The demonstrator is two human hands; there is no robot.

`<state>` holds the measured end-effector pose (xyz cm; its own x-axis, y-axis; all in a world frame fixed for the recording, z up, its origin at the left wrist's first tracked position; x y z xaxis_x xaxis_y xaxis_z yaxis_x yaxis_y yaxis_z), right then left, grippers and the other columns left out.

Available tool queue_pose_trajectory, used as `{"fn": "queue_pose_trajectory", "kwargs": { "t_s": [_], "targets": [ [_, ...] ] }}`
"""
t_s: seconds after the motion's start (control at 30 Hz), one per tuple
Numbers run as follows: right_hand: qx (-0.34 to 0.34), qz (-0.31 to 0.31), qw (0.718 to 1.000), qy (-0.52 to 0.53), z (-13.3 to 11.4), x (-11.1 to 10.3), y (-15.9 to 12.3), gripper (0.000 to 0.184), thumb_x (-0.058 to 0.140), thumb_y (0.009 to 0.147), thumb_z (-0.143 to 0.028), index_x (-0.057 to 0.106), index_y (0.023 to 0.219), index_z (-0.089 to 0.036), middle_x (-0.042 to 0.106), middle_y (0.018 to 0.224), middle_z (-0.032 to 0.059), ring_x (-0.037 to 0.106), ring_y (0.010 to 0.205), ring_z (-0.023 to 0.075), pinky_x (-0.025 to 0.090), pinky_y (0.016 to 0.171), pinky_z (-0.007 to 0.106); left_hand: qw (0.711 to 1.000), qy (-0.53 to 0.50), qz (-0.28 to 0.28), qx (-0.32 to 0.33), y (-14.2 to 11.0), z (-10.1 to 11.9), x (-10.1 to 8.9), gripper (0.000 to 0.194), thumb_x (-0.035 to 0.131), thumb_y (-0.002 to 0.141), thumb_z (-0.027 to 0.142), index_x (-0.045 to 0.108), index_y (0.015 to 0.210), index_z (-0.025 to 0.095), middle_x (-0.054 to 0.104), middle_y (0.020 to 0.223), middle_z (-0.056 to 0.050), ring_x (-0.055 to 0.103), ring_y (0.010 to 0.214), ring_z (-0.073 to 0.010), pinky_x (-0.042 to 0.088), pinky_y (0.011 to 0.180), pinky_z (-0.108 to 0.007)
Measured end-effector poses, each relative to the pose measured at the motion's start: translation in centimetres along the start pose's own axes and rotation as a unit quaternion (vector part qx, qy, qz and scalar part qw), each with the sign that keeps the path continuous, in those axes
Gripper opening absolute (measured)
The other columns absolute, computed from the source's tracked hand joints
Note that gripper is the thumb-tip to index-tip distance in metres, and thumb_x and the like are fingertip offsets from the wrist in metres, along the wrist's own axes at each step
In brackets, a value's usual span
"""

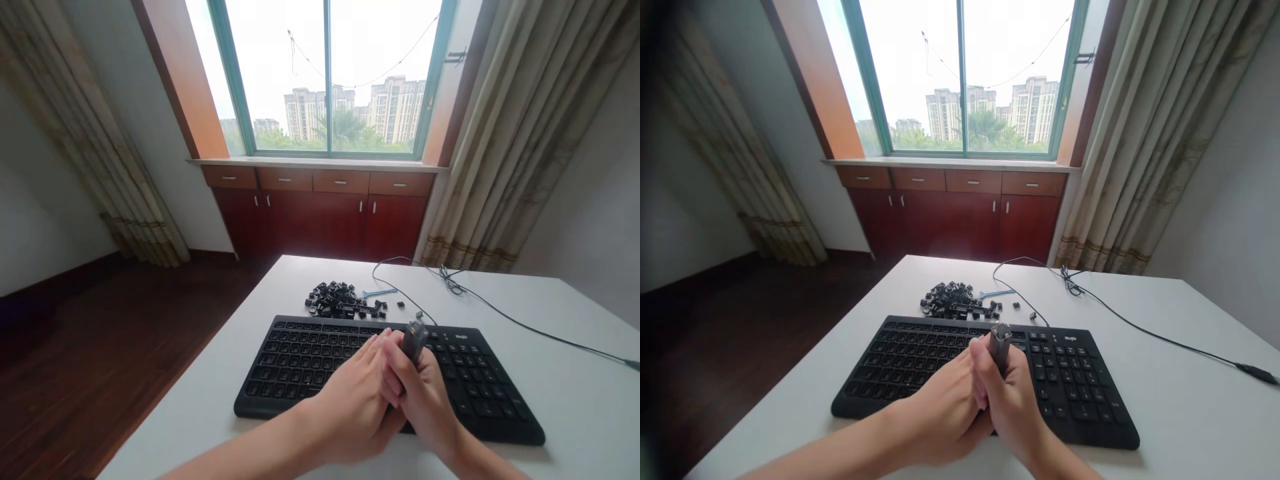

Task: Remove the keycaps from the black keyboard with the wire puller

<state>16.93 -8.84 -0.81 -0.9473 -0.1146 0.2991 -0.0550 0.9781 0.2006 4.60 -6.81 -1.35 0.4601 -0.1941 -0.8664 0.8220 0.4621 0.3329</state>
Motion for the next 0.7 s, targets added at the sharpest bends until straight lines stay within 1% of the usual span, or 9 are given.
{"fn": "queue_pose_trajectory", "kwargs": {
  "t_s": [0.07,0.13,0.27,0.33,0.4,0.47,0.53,0.6,0.7],
  "targets": [
    [-0.017,-0.014,0.999,-0.042,0.1,-0.3,0.0,0.056,0.053,0.1,-0.053,0.051,0.056,-0.019,0.05,0.047,-0.0002,0.046,0.046,0.0119,0.038,0.052,0.027,1.0,-0.004,0.005,-0.006,-0.1,-0.1,0.1,0.057,0.047,0.1,0.04,0.042,0.151,0.017,0.044,0.158,-0.016,0.035,0.15,-0.0343,0.03,0.126,-0.053],
    [-0.03,-0.019,0.997,-0.071,0.2,-0.3,0.0,0.058,0.052,0.1,-0.055,0.049,0.054,-0.02,0.049,0.045,0.0,0.047,0.046,0.0129,0.04,0.055,0.029,1.0,-0.004,0.003,-0.005,-0.1,-0.1,-0.1,0.056,0.048,0.099,0.041,0.042,0.151,0.019,0.045,0.157,-0.015,0.036,0.15,-0.0344,0.032,0.126,-0.053],
    [-0.023,0.033,0.996,-0.077,0.4,0.1,-0.1,0.054,0.059,0.097,-0.055,0.04,0.058,-0.022,0.036,0.048,-0.0053,0.032,0.046,0.0095,0.029,0.049,0.027,1.0,0.003,-0.009,0.01,0.0,0.2,-0.5,0.052,0.049,0.098,0.035,0.048,0.147,0.019,0.05,0.153,-0.014,0.038,0.149,-0.0344,0.033,0.125,-0.054],
    [-0.016,0.058,0.996,-0.065,0.8,0.4,-0.1,0.054,0.06,0.096,-0.055,0.036,0.06,-0.022,0.03,0.051,-0.0067,0.025,0.047,0.0086,0.025,0.048,0.027,1.0,0.005,-0.014,0.023,-0.1,0.3,-0.6,0.05,0.048,0.098,0.033,0.05,0.145,0.018,0.048,0.156,-0.014,0.036,0.15,-0.0334,0.03,0.127,-0.053],
    [-0.011,0.084,0.995,-0.044,1.2,0.7,-0.1,0.055,0.062,0.094,-0.055,0.034,0.06,-0.022,0.028,0.051,-0.0072,0.022,0.048,0.0083,0.024,0.047,0.027,0.999,0.013,-0.025,0.026,-0.1,0.3,-0.7,0.051,0.049,0.097,0.033,0.05,0.146,0.018,0.041,0.161,-0.013,0.031,0.153,-0.0337,0.024,0.129,-0.053],
    [-0.007,0.118,0.993,-0.018,1.5,0.8,0.0,0.057,0.064,0.093,-0.056,0.034,0.058,-0.023,0.028,0.048,-0.0076,0.023,0.046,0.0079,0.023,0.046,0.027,0.999,0.027,-0.037,0.019,-0.2,0.4,-0.8,0.059,0.051,0.097,0.031,0.041,0.153,0.016,0.032,0.166,-0.014,0.022,0.156,-0.0349,0.019,0.13,-0.055],
    [-0.005,0.144,0.99,0.012,1.4,1.0,0.1,0.057,0.064,0.092,-0.057,0.035,0.057,-0.023,0.027,0.045,-0.0084,0.022,0.043,0.0074,0.022,0.043,0.027,0.998,0.043,-0.054,0.013,-0.2,0.5,-1.0,0.07,0.051,0.096,0.027,0.027,0.16,0.014,0.022,0.169,-0.015,0.015,0.158,-0.0347,0.017,0.131,-0.055],
    [-0.02,0.152,0.987,0.042,0.5,1.3,0.4,0.057,0.063,0.092,-0.057,0.035,0.055,-0.023,0.027,0.044,-0.0087,0.022,0.041,0.007,0.022,0.041,0.026,0.996,0.054,-0.064,0.011,-0.1,0.6,-1.1,0.076,0.05,0.096,0.023,0.016,0.163,0.013,0.015,0.17,-0.015,0.012,0.158,-0.0341,0.018,0.13,-0.055],
    [-0.058,0.149,0.984,0.073,-1.6,1.4,1.1,0.058,0.064,0.093,-0.053,0.036,0.054,-0.022,0.03,0.044,-0.0079,0.025,0.042,0.0065,0.026,0.043,0.025,0.997,0.049,-0.06,0.001,0.1,0.7,-1.3,0.077,0.049,0.099,0.026,0.01,0.164,0.012,0.015,0.17,-0.016,0.015,0.157,-0.0345,0.021,0.129,-0.055]
  ]
}}
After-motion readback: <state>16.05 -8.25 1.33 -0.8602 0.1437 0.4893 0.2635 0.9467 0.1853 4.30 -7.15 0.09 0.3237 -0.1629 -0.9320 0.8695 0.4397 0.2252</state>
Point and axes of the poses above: each hand's wrist, its own y-axis towards the middle knuckle, its own x-axis out of the palm, z = x × y, the point moved 1 cm from there along y, towards the middle knuckle
